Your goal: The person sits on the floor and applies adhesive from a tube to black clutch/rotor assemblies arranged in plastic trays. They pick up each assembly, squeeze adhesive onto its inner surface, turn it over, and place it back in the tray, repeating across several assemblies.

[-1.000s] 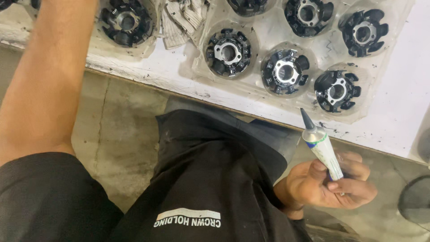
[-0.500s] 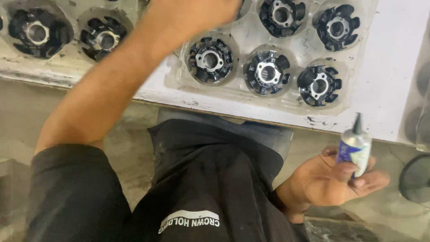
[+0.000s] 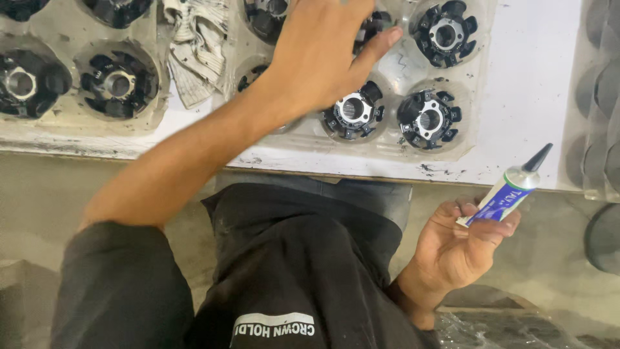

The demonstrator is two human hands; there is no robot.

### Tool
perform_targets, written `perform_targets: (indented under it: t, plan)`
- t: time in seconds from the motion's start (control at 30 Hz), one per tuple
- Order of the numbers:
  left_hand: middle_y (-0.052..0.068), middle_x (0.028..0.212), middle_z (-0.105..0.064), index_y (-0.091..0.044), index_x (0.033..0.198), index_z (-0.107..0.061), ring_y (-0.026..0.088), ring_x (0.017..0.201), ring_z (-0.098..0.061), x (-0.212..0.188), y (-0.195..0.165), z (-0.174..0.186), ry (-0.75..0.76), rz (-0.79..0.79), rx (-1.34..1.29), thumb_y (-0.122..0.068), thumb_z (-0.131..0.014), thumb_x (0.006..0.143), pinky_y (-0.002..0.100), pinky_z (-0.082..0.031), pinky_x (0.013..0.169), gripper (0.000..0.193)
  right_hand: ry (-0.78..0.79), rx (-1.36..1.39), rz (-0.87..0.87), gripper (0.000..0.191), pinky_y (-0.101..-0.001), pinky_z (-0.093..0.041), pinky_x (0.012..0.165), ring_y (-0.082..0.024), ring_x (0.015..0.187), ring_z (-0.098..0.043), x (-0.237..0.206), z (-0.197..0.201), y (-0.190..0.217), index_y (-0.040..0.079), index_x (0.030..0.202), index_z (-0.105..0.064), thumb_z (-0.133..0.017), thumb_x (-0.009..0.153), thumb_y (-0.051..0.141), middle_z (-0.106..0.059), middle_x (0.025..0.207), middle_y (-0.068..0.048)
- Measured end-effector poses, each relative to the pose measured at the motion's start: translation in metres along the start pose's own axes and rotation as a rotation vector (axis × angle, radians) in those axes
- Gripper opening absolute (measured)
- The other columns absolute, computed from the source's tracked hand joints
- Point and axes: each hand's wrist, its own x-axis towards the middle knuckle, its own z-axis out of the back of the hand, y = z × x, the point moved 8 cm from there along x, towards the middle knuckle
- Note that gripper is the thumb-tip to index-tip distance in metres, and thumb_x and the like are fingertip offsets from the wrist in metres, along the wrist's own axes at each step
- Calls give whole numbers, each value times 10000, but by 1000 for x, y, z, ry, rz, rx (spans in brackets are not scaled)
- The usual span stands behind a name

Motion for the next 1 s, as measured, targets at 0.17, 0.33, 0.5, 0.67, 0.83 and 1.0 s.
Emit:
perform_targets:
  t: [0.17,0.33,0.5,0.67,0.83,1.0]
  plan:
    - [191,1298,-577,-23,1210,-567,276,1097,-585,-58,-34,43,233,415,-1070,-297,-663,1097,387,-454,986,312,174,-105,47,329,-215,-584,886,-114,943,-691,-5,-28,-7,153,1076,-477,-791,1057,55,-633,1124,-21]
    - [174,1502,-492,-80,1377,-475,261,1353,-520,-71,-31,26,-127,485,-1802,-303,-765,943,397,-423,1162,568,242,-355,219,393,-271,-594,789,-174,931,-707,-12,-47,-7,139,1038,-451,-835,984,77,-679,1011,-88]
    - [200,1514,-469,-56,1458,-456,278,1273,-562,-84,-24,21,-448,398,-1851,-298,-710,976,401,-469,1094,595,325,-728,505,449,-321,-620,823,-220,925,-718,-27,-80,-2,143,901,-466,-904,849,60,-669,988,-89]
    - [163,1408,-566,-18,1388,-559,199,1171,-632,-90,-42,49,-357,246,-1371,-234,-587,1076,310,-508,1055,381,344,-892,716,484,-333,-627,756,-231,892,-680,-42,-104,4,139,848,-456,-913,870,-20,-621,836,-60]
    - [199,1291,-662,45,1276,-617,190,1133,-650,-88,-50,63,-333,182,-1100,-166,-553,1063,282,-524,1003,307,405,-931,730,491,-324,-602,790,-234,881,-684,-48,-116,-3,100,931,-420,-906,925,28,-620,854,-75]
    - [208,1283,-661,49,1255,-622,205,1145,-645,-87,-48,70,-352,170,-1088,-139,-555,1041,288,-517,1021,293,444,-1002,793,482,-343,-618,757,-253,851,-698,-55,-125,-6,75,919,-401,-882,915,114,-638,871,-95]
